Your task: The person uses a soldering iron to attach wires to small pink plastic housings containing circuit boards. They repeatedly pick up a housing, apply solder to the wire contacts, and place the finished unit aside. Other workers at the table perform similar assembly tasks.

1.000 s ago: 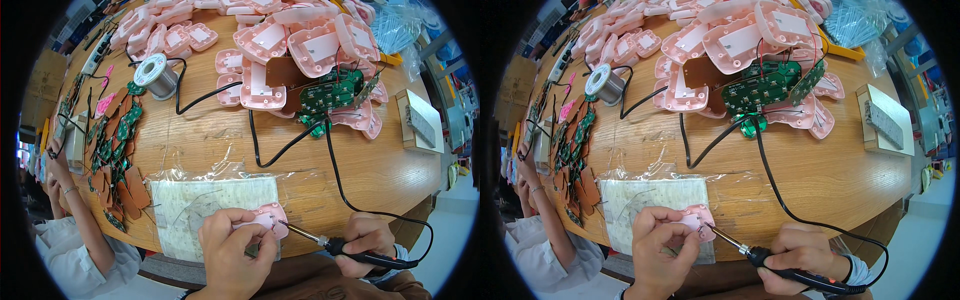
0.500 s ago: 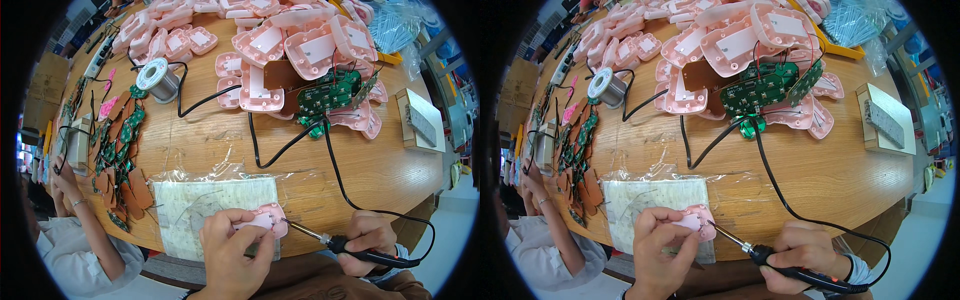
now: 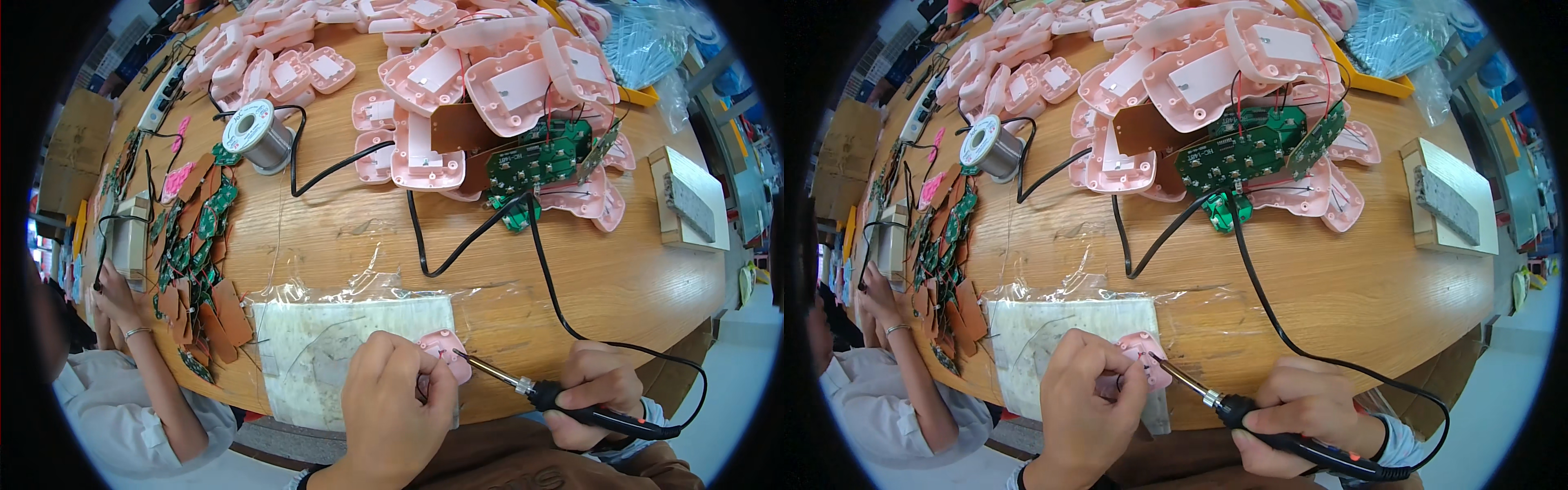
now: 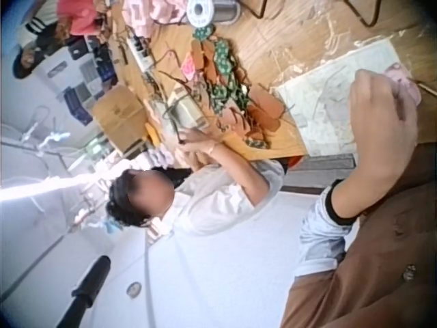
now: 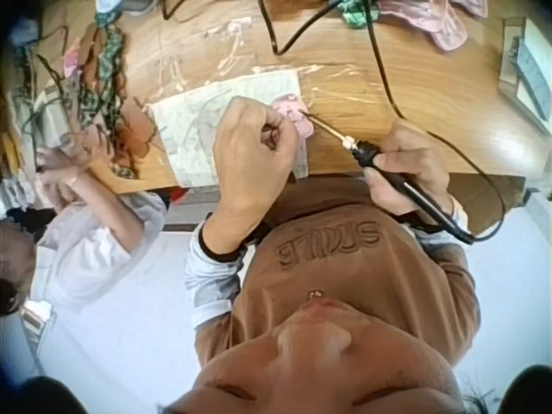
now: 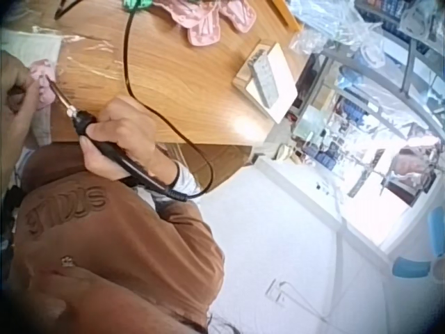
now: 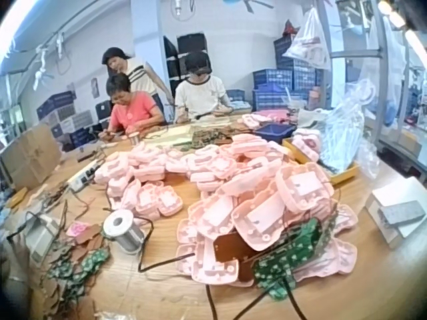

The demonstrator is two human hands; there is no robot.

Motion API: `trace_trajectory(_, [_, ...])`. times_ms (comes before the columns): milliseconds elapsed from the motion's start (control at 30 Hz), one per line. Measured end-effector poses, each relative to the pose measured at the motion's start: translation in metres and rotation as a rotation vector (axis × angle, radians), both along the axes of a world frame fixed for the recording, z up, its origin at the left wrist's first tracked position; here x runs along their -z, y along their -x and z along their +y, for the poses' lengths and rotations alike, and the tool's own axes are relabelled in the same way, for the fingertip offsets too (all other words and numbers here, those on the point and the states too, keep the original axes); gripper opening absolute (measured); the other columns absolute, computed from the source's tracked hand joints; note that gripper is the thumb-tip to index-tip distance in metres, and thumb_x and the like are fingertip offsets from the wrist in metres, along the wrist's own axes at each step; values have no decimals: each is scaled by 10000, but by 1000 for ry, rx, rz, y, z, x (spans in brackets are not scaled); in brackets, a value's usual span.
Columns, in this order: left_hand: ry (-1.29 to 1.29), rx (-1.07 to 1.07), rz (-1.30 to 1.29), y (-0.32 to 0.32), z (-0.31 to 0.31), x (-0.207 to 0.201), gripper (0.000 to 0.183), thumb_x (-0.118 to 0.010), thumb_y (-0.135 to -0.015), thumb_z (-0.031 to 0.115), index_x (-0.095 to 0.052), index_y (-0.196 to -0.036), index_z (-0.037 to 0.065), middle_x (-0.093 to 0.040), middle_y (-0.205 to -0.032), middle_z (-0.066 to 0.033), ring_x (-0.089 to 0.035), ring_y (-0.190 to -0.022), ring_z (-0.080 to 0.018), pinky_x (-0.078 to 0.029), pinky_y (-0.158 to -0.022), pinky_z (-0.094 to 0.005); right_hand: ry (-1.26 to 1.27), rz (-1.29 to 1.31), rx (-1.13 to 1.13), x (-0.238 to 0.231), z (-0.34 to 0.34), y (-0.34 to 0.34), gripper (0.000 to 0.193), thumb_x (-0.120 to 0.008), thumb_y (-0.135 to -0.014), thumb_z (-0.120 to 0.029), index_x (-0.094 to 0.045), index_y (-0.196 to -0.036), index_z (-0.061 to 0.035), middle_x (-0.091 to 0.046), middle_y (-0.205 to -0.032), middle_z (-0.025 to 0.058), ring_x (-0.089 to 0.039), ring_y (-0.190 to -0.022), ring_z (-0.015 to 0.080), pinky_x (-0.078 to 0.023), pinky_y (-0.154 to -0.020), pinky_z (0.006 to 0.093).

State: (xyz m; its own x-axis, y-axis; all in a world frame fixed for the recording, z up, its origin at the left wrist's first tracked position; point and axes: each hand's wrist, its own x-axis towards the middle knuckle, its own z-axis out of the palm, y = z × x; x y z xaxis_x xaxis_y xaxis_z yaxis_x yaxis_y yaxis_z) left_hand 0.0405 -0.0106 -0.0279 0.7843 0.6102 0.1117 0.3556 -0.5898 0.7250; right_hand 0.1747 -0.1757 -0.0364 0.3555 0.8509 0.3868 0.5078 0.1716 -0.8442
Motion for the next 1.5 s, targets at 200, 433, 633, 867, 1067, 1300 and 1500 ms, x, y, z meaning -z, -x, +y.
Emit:
trace_trajectory(200, [25,6,6,1,1,-1,119,-667,-707,-18,-551,-683,1,-507,-697,-103,-519,-569,-208,-411,-500,-310,2,16,13,3,6,3,287,-744,-639,-78,-529,-829,-64,-506,-583,57,-454,-457,164,-318,-411,287])
trace_trajectory(433, [60,28,8,2,3,-2,126,-671,-713,-14,-550,-684,5,-512,-695,-98,-513,-564,-199,-405,-501,-306,5,30,-32,4,7,2,291,-746,-646,-77,-528,-839,-66,-499,-587,56,-447,-454,163,-314,-404,293])
trace_trajectory(633, [47,28,39,0,3,-4,115,-674,-699,-11,-562,-675,1,-512,-688,-104,-522,-581,-217,-418,-519,-315,-2,-4,-58,0,9,0,291,-732,-642,-65,-523,-845,-65,-478,-570,51,-421,-441,158,-298,-400,292])
trace_trajectory(867, [35,15,85,-2,3,-6,102,-669,-675,-14,-568,-670,-1,-519,-694,-114,-534,-597,-236,-431,-535,-326,-50,40,31,1,1,-4,297,-739,-622,-37,-555,-852,-76,-495,-581,39,-440,-434,162,-307,-386,266])
trace_trajectory(1067, [45,41,109,2,3,-6,76,-661,-700,-29,-595,-733,-8,-527,-729,-111,-560,-628,-234,-464,-561,-315,-72,54,51,4,-5,-7,301,-726,-631,-20,-537,-861,-69,-507,-586,48,-451,-438,171,-316,-404,288])
trace_trajectory(1300, [67,10,72,3,0,3,149,-680,-655,0,-538,-670,43,-483,-715,-83,-524,-651,-251,-437,-559,-355,-75,52,112,0,-15,-5,274,-706,-652,-26,-521,-848,-75,-516,-578,57,-452,-439,174,-310,-416,291])
trace_trajectory(1500, [-281,-12,94,9,-13,-7,235,-760,-633,93,-622,-807,19,-555,-799,-104,-553,-764,-287,-459,-657,-368,-120,50,153,6,-27,-2,273,-707,-647,-35,-533,-854,-75,-523,-574,57,-451,-434,177,-318,-421,296])
